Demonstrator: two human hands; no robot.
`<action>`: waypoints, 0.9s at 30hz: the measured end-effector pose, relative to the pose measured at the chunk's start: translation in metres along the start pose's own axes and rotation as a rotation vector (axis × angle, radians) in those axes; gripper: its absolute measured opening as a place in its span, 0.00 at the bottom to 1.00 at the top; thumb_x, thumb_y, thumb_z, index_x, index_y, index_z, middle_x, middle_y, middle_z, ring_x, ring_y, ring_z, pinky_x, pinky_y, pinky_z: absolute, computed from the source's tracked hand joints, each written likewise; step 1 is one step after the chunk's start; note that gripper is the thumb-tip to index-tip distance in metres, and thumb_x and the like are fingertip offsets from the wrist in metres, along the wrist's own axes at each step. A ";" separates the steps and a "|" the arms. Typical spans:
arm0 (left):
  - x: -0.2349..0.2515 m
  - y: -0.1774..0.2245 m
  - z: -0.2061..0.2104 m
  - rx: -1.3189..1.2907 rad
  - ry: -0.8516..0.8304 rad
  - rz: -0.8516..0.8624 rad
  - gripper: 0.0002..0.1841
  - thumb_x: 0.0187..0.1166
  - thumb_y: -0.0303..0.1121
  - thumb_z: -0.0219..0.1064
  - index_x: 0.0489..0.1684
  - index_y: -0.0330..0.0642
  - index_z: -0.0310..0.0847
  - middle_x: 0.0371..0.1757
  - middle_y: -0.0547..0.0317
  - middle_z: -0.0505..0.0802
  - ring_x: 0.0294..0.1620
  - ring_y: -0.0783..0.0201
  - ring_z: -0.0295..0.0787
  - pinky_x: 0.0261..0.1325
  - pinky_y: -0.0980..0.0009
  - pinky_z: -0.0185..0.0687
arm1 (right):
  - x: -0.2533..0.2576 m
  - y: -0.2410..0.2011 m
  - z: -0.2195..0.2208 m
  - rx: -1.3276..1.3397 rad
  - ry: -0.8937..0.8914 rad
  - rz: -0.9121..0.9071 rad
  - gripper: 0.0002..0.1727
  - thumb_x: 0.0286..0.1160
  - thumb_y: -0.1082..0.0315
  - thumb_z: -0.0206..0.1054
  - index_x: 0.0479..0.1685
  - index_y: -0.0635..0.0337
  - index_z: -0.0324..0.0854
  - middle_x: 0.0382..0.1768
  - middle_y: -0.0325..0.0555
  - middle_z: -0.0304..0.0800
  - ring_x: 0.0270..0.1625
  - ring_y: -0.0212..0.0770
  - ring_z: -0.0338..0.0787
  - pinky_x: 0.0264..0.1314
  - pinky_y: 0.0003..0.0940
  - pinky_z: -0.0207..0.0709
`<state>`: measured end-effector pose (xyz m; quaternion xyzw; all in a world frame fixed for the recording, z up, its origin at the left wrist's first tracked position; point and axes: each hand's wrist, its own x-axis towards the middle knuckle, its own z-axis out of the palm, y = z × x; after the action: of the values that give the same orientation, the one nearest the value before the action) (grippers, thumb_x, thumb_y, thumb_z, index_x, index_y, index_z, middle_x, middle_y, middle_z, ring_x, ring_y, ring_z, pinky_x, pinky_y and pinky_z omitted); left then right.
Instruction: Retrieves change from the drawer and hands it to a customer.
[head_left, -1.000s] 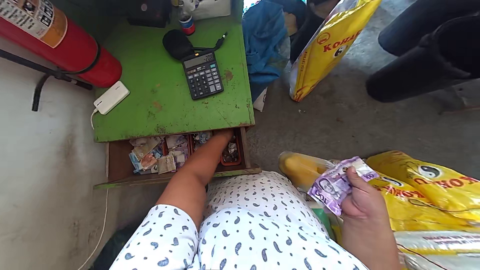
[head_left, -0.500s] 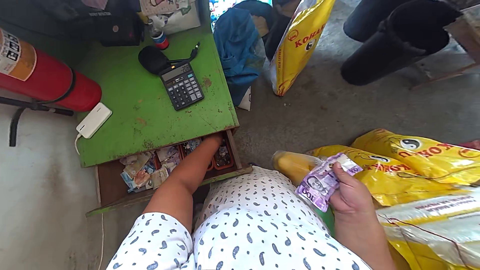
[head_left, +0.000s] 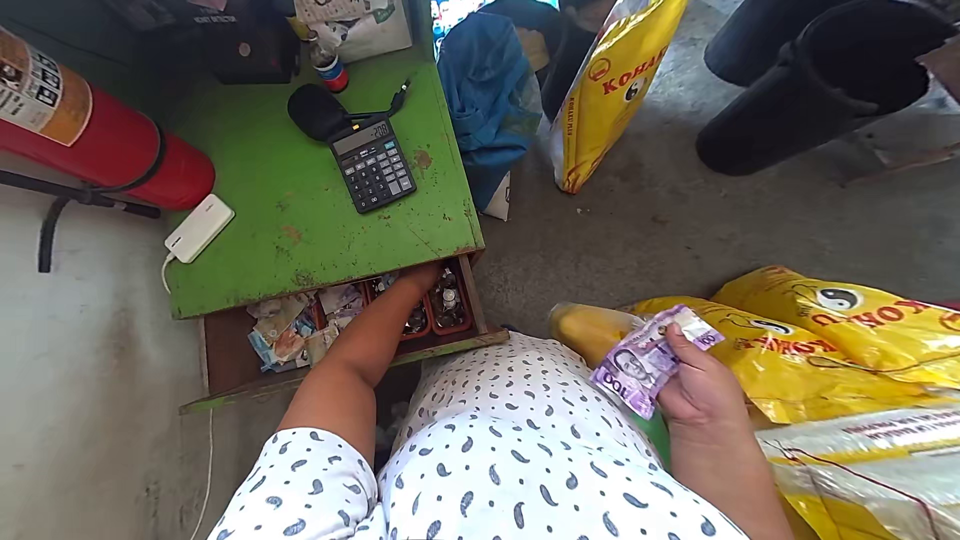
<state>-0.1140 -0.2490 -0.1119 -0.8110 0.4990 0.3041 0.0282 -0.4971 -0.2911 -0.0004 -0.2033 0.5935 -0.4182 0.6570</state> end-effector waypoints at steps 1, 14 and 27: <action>-0.002 -0.006 -0.001 -0.031 -0.010 0.015 0.25 0.88 0.44 0.58 0.77 0.40 0.78 0.77 0.36 0.82 0.82 0.38 0.73 0.80 0.32 0.64 | 0.000 0.000 0.000 -0.001 -0.010 0.003 0.11 0.94 0.64 0.50 0.56 0.59 0.75 0.36 0.40 0.93 0.38 0.32 0.95 0.45 0.32 0.93; -0.029 -0.053 0.001 -1.425 -0.212 -0.239 0.19 0.90 0.28 0.58 0.77 0.34 0.71 0.63 0.47 0.89 0.53 0.63 0.92 0.59 0.68 0.87 | 0.013 0.001 0.022 0.021 -0.092 0.046 0.10 0.93 0.64 0.52 0.56 0.60 0.74 0.36 0.43 0.92 0.38 0.35 0.95 0.46 0.34 0.93; -0.008 -0.006 0.003 -0.055 0.100 -0.158 0.27 0.83 0.49 0.62 0.75 0.41 0.80 0.78 0.37 0.82 0.83 0.36 0.72 0.79 0.28 0.64 | 0.008 -0.001 0.026 -0.012 -0.092 0.016 0.10 0.93 0.65 0.51 0.55 0.61 0.75 0.35 0.42 0.92 0.37 0.34 0.95 0.44 0.34 0.93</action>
<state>-0.1126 -0.2385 -0.1114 -0.8624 0.4259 0.2737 0.0051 -0.4728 -0.3044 0.0011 -0.2213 0.5669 -0.3994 0.6857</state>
